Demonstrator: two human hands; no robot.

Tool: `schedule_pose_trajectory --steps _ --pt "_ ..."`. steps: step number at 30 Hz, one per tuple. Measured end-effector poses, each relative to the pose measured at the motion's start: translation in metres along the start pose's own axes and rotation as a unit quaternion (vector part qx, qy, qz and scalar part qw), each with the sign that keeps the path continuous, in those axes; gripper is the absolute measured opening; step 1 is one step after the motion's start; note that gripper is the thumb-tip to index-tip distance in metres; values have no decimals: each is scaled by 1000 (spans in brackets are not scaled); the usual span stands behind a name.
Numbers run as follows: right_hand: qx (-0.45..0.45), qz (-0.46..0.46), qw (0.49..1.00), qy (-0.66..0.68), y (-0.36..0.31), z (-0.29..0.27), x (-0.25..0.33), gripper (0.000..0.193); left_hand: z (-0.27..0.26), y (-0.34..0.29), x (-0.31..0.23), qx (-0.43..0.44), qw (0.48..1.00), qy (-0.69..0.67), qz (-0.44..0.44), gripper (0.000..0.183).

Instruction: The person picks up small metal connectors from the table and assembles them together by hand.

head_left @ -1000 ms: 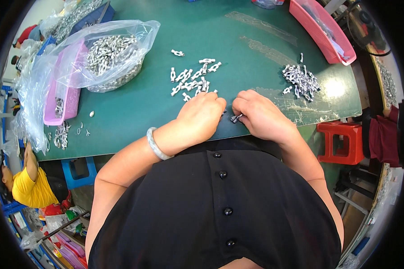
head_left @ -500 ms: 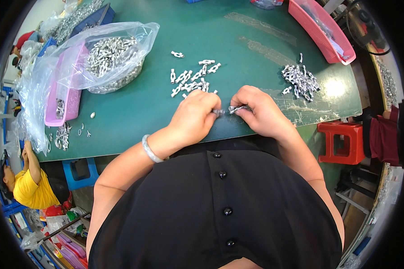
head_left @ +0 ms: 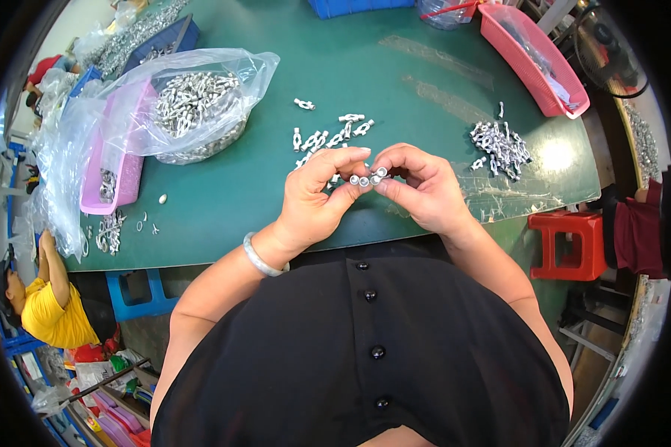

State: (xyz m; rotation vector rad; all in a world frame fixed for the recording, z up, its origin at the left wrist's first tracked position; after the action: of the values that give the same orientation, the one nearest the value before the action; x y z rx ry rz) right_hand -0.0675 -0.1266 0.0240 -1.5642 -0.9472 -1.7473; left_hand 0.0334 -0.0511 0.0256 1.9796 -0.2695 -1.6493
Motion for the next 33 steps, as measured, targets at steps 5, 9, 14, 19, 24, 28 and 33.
schedule_pose_trajectory --steps 5,9,14,19,24,28,33 --pt "-24 -60 995 -80 0 -2 8 15 -1 3 -2 6 1000 12 24 34" --pt "-42 -103 984 -141 -2 1 20 17 -4 5 -9 7 997 66 50 26" --pt "-60 -145 966 -207 -4 5 30 20 -7 5 -9 -14 997 67 47 27" --pt "-68 -141 962 -225 -3 4 31 19 -10 2 -1 -48 998 33 3 26" --pt "-60 -66 977 -193 1 0 14 17 1 0 13 -15 997 -20 -76 34" --pt "-47 62 994 -73 7 -5 -6 13 5 -2 27 -6 984 -98 -152 33" --pt "-6 103 995 -17 9 -3 -17 7 11 -6 43 -21 943 -198 -265 25"
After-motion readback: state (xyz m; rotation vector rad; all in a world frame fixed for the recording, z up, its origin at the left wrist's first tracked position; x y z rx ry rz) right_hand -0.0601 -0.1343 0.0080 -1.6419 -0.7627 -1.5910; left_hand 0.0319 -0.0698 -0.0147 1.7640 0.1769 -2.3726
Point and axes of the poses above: each hand's wrist, its own y-axis towards the middle knuckle, its own z-axis out of the palm, x = y × z, the point moved 9 cm from there along y, towards the middle knuckle, and after that the axes turned 6 degrees about z, right-handed, at the moved point
